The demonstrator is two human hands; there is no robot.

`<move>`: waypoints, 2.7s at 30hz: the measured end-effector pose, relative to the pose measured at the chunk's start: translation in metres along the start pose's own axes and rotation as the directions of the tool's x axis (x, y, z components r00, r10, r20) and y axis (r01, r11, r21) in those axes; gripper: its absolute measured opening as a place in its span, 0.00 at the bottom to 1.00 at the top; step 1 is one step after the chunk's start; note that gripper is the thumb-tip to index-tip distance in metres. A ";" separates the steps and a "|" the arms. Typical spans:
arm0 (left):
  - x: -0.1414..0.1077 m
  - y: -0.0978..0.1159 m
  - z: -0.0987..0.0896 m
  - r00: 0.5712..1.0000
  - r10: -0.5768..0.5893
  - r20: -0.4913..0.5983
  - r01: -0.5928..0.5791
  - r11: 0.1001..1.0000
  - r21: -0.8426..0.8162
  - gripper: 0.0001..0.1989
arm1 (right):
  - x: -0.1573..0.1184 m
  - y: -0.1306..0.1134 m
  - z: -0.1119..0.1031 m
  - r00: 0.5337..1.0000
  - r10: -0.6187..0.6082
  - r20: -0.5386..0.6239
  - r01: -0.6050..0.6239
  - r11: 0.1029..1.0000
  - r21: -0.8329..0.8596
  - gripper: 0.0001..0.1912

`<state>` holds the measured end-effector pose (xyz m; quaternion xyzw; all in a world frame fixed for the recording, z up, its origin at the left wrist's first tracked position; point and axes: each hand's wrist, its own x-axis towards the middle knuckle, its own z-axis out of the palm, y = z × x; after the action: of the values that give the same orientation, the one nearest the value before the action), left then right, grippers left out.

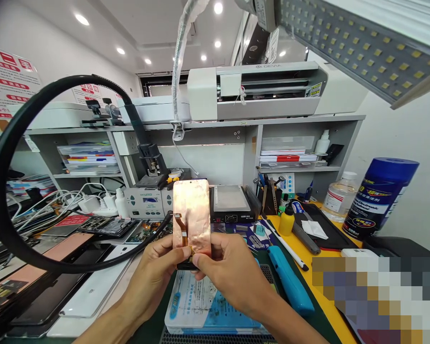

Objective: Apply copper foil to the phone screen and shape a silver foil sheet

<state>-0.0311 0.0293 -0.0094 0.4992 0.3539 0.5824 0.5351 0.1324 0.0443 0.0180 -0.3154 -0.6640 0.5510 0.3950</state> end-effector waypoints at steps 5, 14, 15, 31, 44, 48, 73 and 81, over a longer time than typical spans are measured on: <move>0.001 -0.001 0.002 1.000 0.004 0.010 -0.004 1.000 -0.029 0.05 | 0.000 0.001 0.002 1.000 -0.003 0.005 0.003 1.000 -0.013 0.08; 0.004 0.020 -0.014 0.980 -0.039 0.197 0.014 0.992 0.128 0.10 | 0.000 -0.011 -0.009 0.996 0.045 0.071 -0.046 0.999 0.013 0.09; 0.004 0.022 -0.015 0.979 -0.039 0.199 0.011 0.990 0.141 0.10 | 0.001 -0.011 -0.009 0.996 0.046 0.077 -0.047 0.999 0.010 0.09; 0.004 0.017 -0.012 0.986 -0.079 0.148 0.068 0.995 0.077 0.09 | 0.002 -0.001 -0.007 0.994 0.037 0.108 -0.043 0.998 0.049 0.03; 0.002 0.007 -0.001 0.992 -0.093 0.083 0.093 0.996 0.006 0.08 | -0.001 0.001 -0.004 0.996 0.041 0.084 -0.040 0.999 -0.009 0.03; 0.001 0.007 -0.001 0.988 -0.106 0.112 0.104 0.994 0.027 0.07 | 0.000 0.002 -0.005 0.996 0.044 0.079 -0.043 0.999 -0.018 0.03; 0.004 0.010 -0.006 0.997 -0.029 0.068 0.022 0.994 0.110 0.13 | 0.001 -0.004 -0.005 0.993 0.117 -0.004 -0.116 0.991 0.073 0.07; 0.001 0.011 -0.008 0.994 -0.021 0.107 0.004 0.987 0.158 0.14 | 0.001 -0.001 -0.004 0.995 0.096 -0.013 -0.096 0.995 0.020 0.11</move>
<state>-0.0414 0.0298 -0.0012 0.5685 0.3723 0.5212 0.5162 0.1356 0.0469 0.0192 -0.3470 -0.6400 0.5734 0.3757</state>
